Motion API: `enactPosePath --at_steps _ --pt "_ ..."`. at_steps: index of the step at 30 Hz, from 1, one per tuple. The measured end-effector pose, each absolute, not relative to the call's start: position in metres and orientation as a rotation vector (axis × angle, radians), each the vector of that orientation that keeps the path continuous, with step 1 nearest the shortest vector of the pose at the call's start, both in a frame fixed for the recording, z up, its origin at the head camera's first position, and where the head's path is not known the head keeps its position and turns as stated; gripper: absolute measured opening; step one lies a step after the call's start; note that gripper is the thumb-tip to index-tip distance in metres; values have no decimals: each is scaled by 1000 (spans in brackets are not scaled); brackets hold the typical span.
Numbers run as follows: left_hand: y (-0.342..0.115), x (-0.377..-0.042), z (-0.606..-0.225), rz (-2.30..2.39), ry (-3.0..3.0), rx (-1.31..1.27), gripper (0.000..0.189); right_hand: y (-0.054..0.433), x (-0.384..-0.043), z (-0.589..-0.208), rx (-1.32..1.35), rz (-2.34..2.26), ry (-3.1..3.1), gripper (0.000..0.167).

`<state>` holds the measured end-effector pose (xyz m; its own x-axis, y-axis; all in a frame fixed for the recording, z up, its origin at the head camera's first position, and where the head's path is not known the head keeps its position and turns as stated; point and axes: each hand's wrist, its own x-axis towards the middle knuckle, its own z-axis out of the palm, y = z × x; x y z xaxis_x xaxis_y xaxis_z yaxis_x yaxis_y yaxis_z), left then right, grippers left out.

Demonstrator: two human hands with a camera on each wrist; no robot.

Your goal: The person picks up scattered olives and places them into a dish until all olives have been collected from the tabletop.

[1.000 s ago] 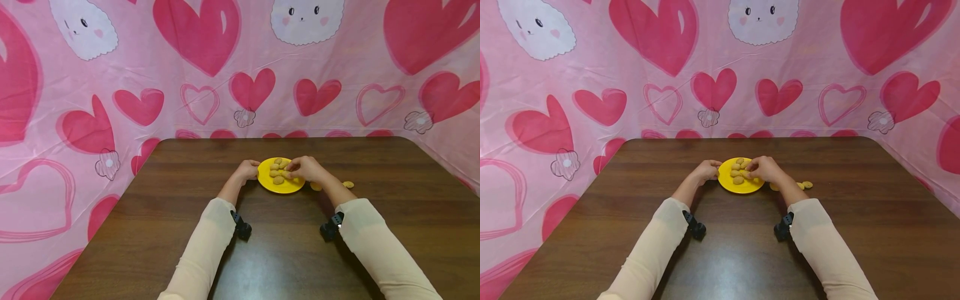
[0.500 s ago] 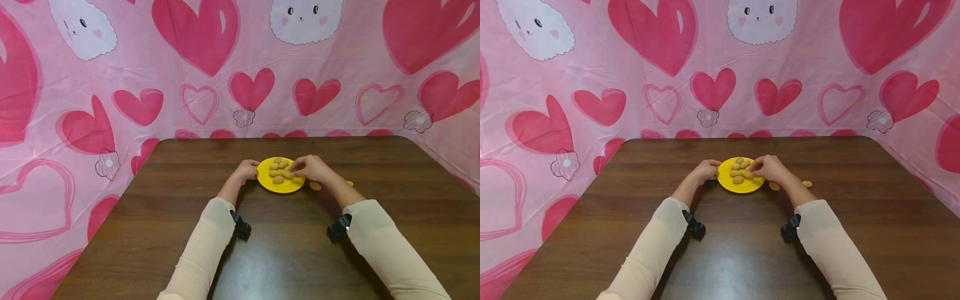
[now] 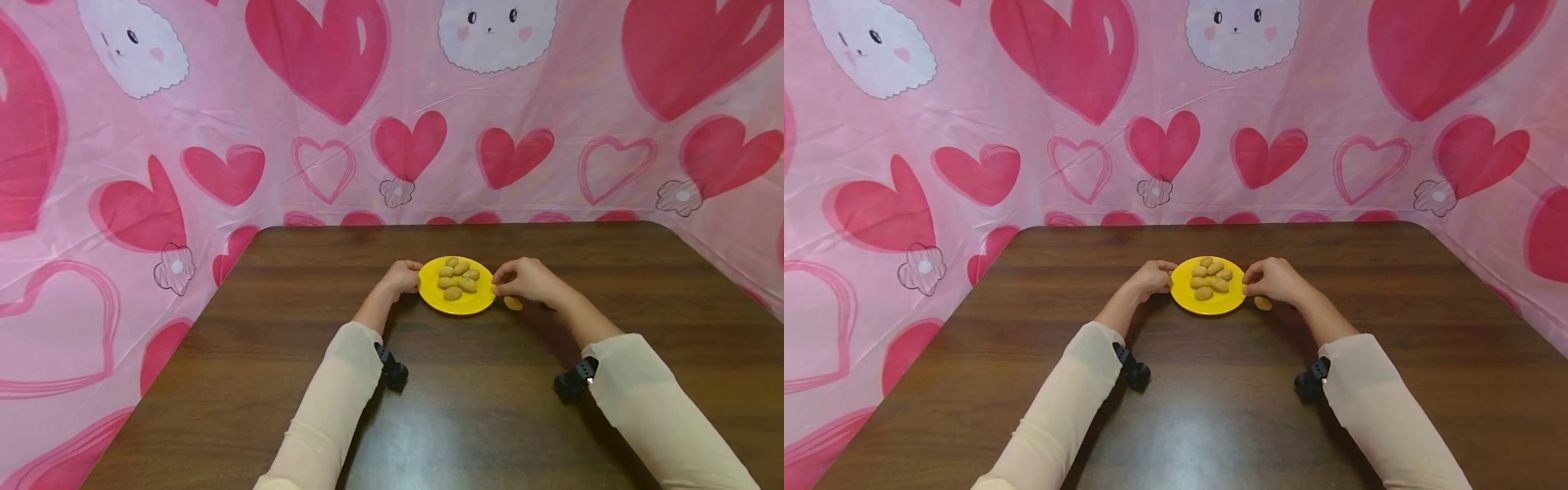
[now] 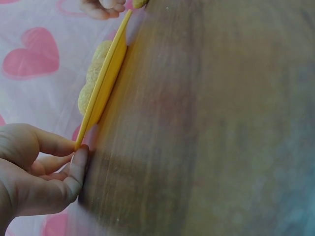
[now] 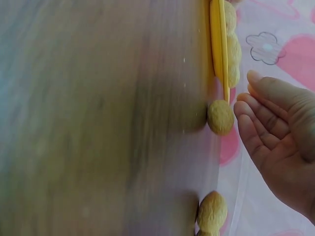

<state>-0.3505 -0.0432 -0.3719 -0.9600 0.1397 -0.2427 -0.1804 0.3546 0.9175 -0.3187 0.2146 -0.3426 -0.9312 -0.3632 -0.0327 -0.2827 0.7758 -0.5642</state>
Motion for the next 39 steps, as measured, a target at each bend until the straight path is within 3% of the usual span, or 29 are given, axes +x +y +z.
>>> enactPosePath --at_steps 7,29,39 --pt "-43 -351 -371 1644 2332 -46 37 226 -310 -340 -564 -824 2816 15" --pt "-43 -350 -371 1663 2323 -52 40 241 -303 -345 -516 -724 2798 25" --pt "-43 -351 -372 1659 2327 -49 39 242 -304 -349 -532 -752 2744 19"
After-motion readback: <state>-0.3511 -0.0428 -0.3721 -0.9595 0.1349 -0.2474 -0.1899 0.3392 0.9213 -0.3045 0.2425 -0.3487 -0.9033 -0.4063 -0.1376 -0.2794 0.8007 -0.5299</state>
